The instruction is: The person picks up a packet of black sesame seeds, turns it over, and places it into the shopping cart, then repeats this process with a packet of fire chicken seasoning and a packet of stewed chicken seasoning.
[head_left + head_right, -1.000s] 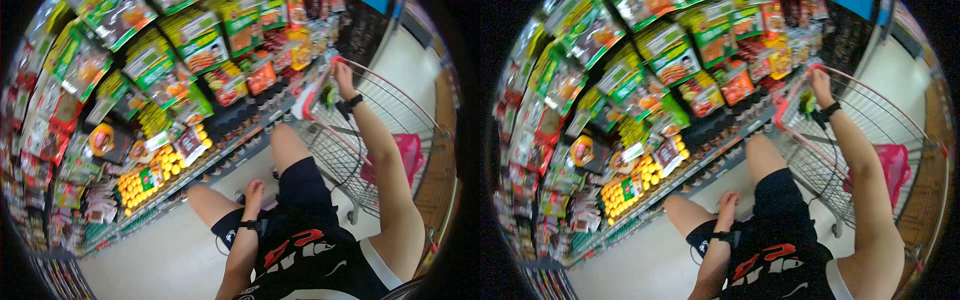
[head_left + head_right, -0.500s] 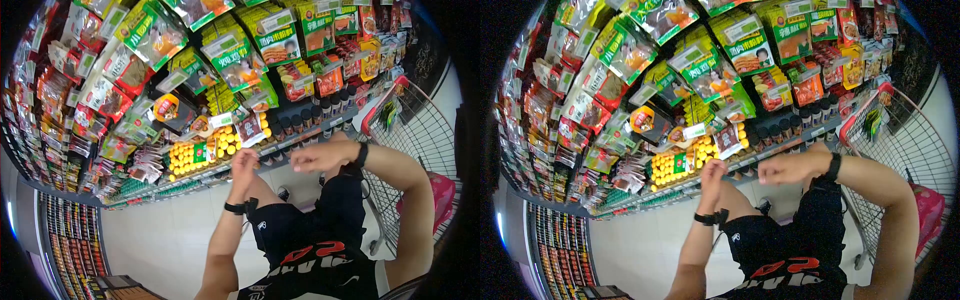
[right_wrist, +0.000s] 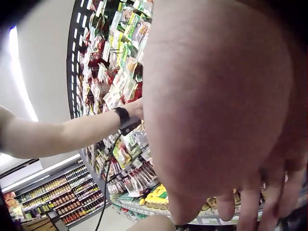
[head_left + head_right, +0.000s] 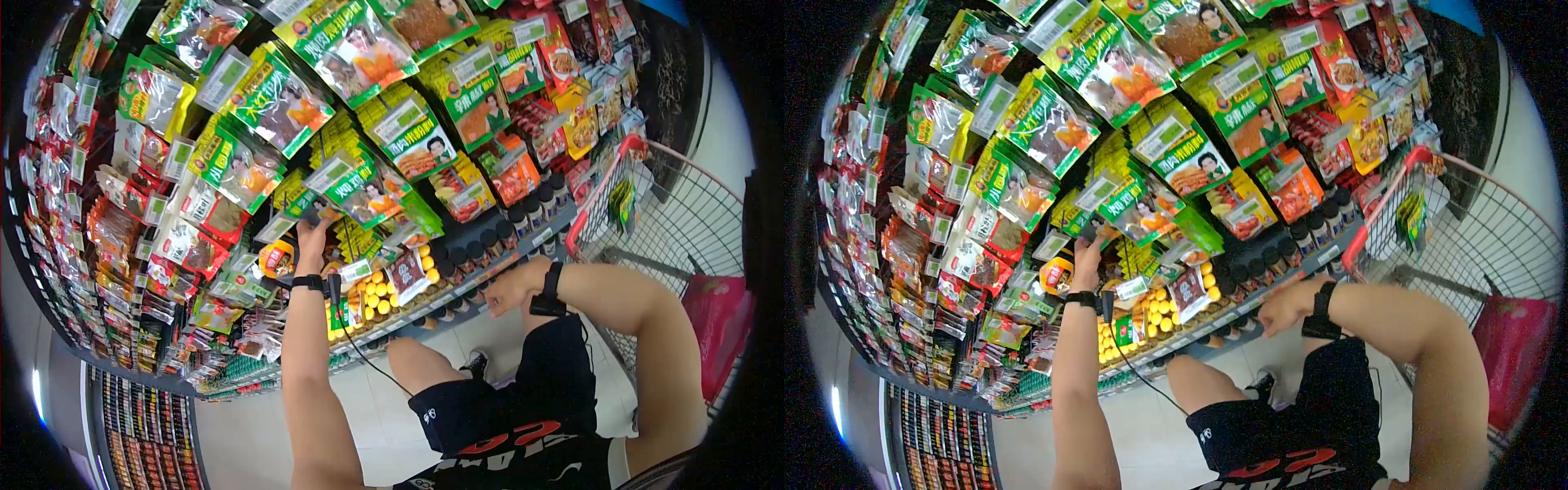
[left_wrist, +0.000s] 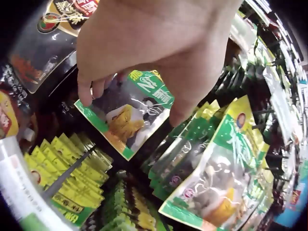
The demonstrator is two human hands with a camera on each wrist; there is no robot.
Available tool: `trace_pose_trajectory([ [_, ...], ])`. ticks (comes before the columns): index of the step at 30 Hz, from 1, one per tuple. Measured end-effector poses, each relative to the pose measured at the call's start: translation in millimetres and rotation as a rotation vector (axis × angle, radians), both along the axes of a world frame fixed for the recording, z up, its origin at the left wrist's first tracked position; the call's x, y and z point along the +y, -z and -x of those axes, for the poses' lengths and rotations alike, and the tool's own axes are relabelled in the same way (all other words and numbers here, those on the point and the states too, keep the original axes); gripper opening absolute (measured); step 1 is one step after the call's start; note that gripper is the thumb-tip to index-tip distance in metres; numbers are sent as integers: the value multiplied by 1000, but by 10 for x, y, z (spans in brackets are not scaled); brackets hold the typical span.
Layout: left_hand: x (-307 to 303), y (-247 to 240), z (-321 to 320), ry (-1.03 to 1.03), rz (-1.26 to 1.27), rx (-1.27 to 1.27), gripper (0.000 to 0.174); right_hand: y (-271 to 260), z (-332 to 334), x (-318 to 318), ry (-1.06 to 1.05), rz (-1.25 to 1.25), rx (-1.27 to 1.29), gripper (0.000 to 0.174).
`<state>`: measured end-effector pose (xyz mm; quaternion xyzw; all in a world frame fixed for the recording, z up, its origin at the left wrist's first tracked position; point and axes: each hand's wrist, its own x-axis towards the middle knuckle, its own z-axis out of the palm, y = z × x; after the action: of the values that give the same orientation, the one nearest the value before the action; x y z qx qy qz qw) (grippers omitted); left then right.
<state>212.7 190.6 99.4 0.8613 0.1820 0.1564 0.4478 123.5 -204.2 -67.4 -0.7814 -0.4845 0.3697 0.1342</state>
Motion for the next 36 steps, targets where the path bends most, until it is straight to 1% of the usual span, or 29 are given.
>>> trace_pose_trajectory([
  [1,-15,-93,-39,87,38,33,88,76,7,-3,8,-52,4,53],
  [2,154,74,-255,-15,17,-46,83,158,16,-12,17,-103,10,50],
  [4,76,143,-409,-262,-100,-122,73,114,50,-7,-4,-92,-53,49],
  [5,48,163,-448,-259,-153,-180,72,138,36,-11,-59,-131,-73,48],
  [7,25,231,-547,-257,-264,-294,70,118,55,6,-38,-74,-60,49],
  [9,177,315,-676,-166,-200,-317,106,161,17,44,-50,-16,-43,50],
  [11,579,605,-963,-96,-95,-493,107,159,-13,86,-71,87,-14,56],
  [13,392,559,-848,-290,-404,-429,113,154,-14,86,-76,79,-25,57],
  [16,175,435,-674,-388,-413,-299,111,110,-16,55,-84,16,-43,57],
  [17,77,364,-585,-397,-256,-254,110,102,-2,58,-90,-15,-48,57],
  [18,-151,186,-437,-404,-100,-211,110,159,-6,76,-89,-9,-47,57],
  [20,-300,69,-262,-356,126,-183,107,310,-27,112,-92,4,-45,58],
  [22,-270,63,-139,-246,264,-214,102,213,14,87,-80,30,-61,59],
  [24,-108,174,-152,-257,282,-213,90,114,35,51,-78,56,-79,62],
  [26,78,227,-60,-81,478,-202,87,4,31,19,-84,81,-97,65],
  [27,-226,-3,175,-230,459,-159,82,-183,44,27,-119,116,-82,70],
  [30,-461,-182,553,-250,439,-159,75,-187,72,-12,-90,64,-92,74],
  [31,-516,-195,649,-232,454,-206,65,-194,78,-12,-81,84,-98,79],
  [34,-262,-52,778,-85,454,-234,60,-323,96,-31,-72,64,-56,68],
  [35,-268,-43,885,-40,480,-256,47,-269,85,-19,-62,25,-57,62],
  [36,-395,-112,1007,-101,541,-273,41,-156,69,-6,-47,-16,-58,56],
])
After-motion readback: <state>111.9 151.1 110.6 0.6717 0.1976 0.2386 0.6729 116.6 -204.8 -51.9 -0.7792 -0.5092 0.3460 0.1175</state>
